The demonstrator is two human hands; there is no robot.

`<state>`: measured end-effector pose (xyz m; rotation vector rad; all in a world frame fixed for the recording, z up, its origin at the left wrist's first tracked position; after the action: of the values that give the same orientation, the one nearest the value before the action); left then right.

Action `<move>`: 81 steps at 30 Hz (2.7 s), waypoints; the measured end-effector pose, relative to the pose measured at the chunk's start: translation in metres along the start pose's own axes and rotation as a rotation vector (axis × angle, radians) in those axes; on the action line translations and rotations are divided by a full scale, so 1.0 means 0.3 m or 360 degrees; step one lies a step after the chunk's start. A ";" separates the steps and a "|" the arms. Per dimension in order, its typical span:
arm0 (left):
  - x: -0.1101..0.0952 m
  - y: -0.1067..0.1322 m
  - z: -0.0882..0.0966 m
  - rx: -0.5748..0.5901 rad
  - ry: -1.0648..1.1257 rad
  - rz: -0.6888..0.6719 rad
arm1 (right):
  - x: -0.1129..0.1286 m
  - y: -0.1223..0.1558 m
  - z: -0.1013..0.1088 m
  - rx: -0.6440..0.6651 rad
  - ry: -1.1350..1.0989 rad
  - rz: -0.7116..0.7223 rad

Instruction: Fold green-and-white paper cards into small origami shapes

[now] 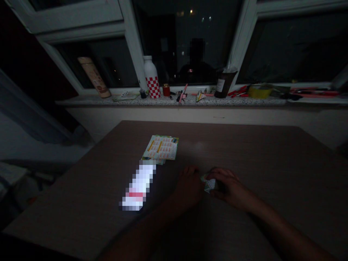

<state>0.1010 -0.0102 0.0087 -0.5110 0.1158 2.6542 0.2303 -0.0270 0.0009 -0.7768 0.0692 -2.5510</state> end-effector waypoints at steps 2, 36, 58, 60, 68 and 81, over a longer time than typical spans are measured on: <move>-0.002 0.000 0.001 -0.0006 0.0002 -0.0019 | 0.003 0.002 0.000 -0.0001 0.0013 0.0002; 0.001 0.010 0.016 -0.0052 -0.0051 0.0020 | 0.024 0.002 0.000 0.0050 0.0100 0.0119; 0.095 -0.030 0.063 0.0160 -0.0184 0.0156 | 0.017 0.003 -0.002 0.0022 0.0109 0.0146; 0.105 -0.031 0.068 0.0147 -0.0157 0.0148 | 0.018 0.003 -0.003 0.0038 0.0115 0.0135; 0.095 -0.011 0.065 0.0009 0.0056 -0.0088 | 0.038 0.012 0.011 0.0150 0.0148 0.0224; 0.003 0.017 0.040 0.0069 0.0196 -0.0506 | 0.071 0.007 0.032 0.0145 0.0116 0.0344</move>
<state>0.0940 -0.0124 0.0196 -0.6231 0.1180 2.3064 0.2206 -0.0378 0.0195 -0.6070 0.0569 -2.3594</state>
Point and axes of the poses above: each hand's wrist, its own y-axis away from the middle knuckle, its own z-axis out of the back of the hand, x = y × z, the point moved 7 cm from there along -y, towards the middle knuckle, and after that the axes turned 8 degrees about z, right-handed, at the moved point
